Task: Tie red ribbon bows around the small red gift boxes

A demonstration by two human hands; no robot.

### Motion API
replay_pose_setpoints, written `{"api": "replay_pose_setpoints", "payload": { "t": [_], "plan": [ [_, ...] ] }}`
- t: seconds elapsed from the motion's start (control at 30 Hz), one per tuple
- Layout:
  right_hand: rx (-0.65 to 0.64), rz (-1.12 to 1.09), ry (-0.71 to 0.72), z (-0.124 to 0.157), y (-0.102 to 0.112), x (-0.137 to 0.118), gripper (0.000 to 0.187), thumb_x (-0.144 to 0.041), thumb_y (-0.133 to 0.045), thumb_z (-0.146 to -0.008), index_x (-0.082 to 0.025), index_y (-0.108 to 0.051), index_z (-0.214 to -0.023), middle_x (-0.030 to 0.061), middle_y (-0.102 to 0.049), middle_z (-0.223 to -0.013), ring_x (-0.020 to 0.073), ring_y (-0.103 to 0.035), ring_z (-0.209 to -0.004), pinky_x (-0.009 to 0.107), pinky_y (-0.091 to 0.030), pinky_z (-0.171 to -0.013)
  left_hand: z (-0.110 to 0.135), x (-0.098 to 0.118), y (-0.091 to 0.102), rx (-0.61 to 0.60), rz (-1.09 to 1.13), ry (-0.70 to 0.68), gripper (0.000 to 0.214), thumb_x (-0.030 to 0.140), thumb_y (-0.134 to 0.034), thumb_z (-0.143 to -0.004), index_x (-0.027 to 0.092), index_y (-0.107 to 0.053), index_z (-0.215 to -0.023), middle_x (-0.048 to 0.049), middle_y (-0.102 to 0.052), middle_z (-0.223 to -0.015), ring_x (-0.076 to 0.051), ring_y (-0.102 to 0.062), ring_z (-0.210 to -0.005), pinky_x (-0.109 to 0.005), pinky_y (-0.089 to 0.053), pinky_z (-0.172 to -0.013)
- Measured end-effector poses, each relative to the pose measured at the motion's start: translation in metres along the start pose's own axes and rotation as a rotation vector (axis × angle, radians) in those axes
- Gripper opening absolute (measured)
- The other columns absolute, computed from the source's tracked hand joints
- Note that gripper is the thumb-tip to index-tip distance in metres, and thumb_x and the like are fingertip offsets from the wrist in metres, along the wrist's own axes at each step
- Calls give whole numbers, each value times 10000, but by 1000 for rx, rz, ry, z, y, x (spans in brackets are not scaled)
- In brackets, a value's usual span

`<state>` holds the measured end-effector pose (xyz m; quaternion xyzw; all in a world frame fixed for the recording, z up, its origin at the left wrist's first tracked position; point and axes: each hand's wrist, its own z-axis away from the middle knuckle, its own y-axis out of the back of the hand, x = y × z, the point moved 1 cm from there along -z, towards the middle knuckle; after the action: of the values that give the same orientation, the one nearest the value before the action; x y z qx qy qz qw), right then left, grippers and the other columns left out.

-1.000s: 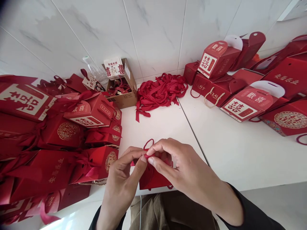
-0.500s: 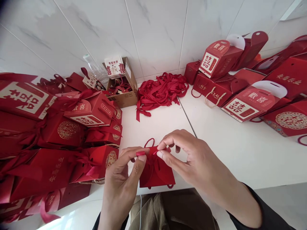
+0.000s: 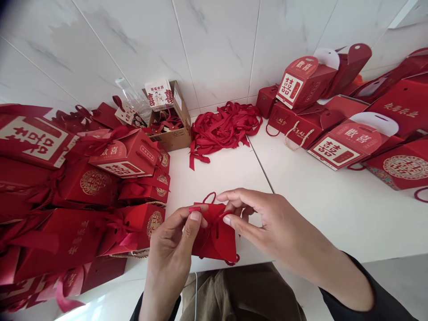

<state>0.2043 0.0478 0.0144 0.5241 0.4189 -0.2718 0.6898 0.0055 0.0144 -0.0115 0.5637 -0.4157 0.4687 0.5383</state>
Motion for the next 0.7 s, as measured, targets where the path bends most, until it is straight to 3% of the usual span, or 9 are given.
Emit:
{"api": "replay_pose_setpoints", "payload": {
  "t": [0.07, 0.17, 0.33, 0.57, 0.7],
  "plan": [
    [-35, -3, -1, 1, 2, 3, 238, -516, -654, -956, -330, -764, -1055, 20, -765, -1003, 199, -717, -859, 260, -570, -658, 0, -1, 0, -18, 43, 25, 320, 467, -574, -1021, 224, -781, -1053, -20, -723, -811, -135, -651, -762, -222, -523, -710],
    [-40, 5, -15, 2, 5, 4, 247, -541, -665, -943, -315, -754, -900, 0, -732, -854, 169, -664, -716, 251, -524, -583, 0, 0, -1, -31, 75, 42, 336, 476, -554, -1030, 212, -761, -1038, -22, -736, -823, -121, -646, -747, -204, -512, -682],
    [-49, 3, 50, 2, 2, -4, 217, -449, -684, -954, -281, -684, -818, -22, -677, -780, 145, -602, -671, 252, -499, -622, 0, 5, -6, -42, 70, 44, 357, 468, -556, -1026, 198, -749, -895, -11, -691, -741, -119, -615, -686, -209, -489, -632],
    [-113, -40, 222, -3, -3, -12, 152, -397, -625, -1013, -312, -750, -1013, 7, -729, -975, 155, -690, -809, 242, -536, -681, 2, 8, -12, -105, 28, 71, 335, 440, -537, -1027, 224, -789, -974, -29, -694, -767, -164, -591, -735, -279, -457, -660],
    [-64, -23, 208, -4, -2, -16, 111, -373, -646, -1009, -297, -723, -986, -30, -747, -911, 133, -689, -773, 217, -531, -684, 2, 10, -13, -121, 22, 76, 318, 429, -536, -1024, 235, -782, -971, -25, -687, -782, -167, -573, -739, -298, -429, -661]
  ]
}}
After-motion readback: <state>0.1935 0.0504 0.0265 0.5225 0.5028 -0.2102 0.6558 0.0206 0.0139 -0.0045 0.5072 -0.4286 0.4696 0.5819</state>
